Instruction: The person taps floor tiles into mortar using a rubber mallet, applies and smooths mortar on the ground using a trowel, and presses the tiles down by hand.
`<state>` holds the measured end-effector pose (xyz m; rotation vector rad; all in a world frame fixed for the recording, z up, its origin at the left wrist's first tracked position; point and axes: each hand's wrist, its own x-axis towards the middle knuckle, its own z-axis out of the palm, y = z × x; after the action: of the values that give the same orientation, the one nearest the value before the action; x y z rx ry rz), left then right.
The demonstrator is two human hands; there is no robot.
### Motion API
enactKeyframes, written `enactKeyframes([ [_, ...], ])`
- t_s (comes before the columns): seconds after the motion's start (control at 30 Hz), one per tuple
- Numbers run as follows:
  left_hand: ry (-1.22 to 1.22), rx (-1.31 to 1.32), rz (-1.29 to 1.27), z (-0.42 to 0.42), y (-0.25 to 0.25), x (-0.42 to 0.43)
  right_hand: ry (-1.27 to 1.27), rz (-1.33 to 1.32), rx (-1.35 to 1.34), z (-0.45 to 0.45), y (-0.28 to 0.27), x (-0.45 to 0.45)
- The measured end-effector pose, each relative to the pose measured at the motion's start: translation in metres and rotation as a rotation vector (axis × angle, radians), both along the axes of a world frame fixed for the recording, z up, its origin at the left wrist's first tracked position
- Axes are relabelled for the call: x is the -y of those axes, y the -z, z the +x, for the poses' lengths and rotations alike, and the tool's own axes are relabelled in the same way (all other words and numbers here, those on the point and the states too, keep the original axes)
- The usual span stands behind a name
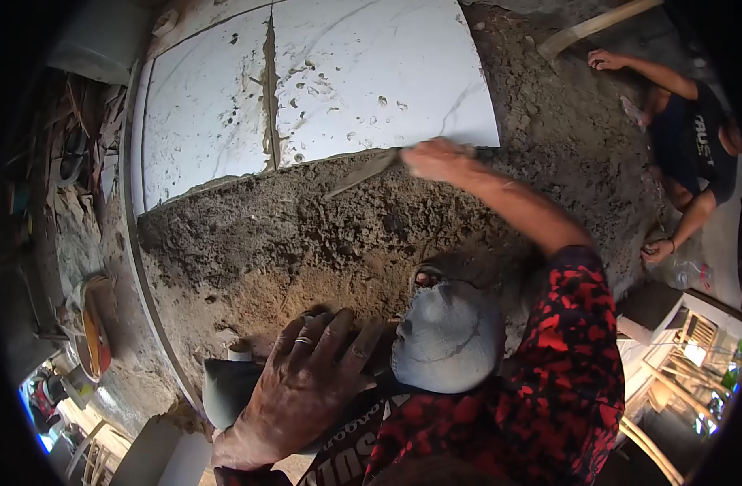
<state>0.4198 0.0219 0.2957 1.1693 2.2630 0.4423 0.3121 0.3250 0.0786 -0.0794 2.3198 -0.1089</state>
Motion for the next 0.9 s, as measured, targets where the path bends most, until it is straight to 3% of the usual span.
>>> enactKeyframes([
  [0.07,0.017,0.002,0.001,0.000,0.002,-0.001,-0.158,0.184,0.052,0.013,0.031,-0.070],
  [0.13,0.041,0.007,0.008,0.000,0.004,-0.002,0.022,0.087,-0.061,0.038,0.032,-0.144],
  [0.2,0.043,0.045,0.023,-0.002,0.005,-0.005,0.009,0.262,0.010,0.054,-0.010,-0.166],
  [0.27,0.059,0.041,0.025,-0.002,0.005,-0.006,0.081,0.324,-0.061,0.079,0.004,-0.211],
  [0.4,0.045,0.028,0.058,-0.001,0.001,0.003,0.141,0.356,-0.057,0.115,-0.042,-0.238],
  [0.5,0.092,0.027,0.044,-0.001,-0.002,0.011,0.302,0.243,-0.079,0.137,-0.053,-0.206],
  [0.57,0.096,0.054,0.041,-0.006,0.000,0.010,0.441,-0.118,-0.222,0.153,-0.040,-0.151],
  [0.63,0.106,0.065,0.043,-0.010,0.000,0.008,0.391,-0.463,-0.396,0.162,-0.008,-0.083],
  [0.73,0.096,0.044,0.029,-0.012,0.004,0.006,0.648,-0.687,0.185,0.138,0.001,0.025],
  [0.83,0.056,0.060,0.029,-0.010,0.004,0.005,0.644,-0.926,0.266,0.129,0.034,0.095],
  [0.9,0.026,0.077,0.022,-0.011,0.003,0.002,0.901,-0.888,0.307,0.106,-0.001,0.118],
])
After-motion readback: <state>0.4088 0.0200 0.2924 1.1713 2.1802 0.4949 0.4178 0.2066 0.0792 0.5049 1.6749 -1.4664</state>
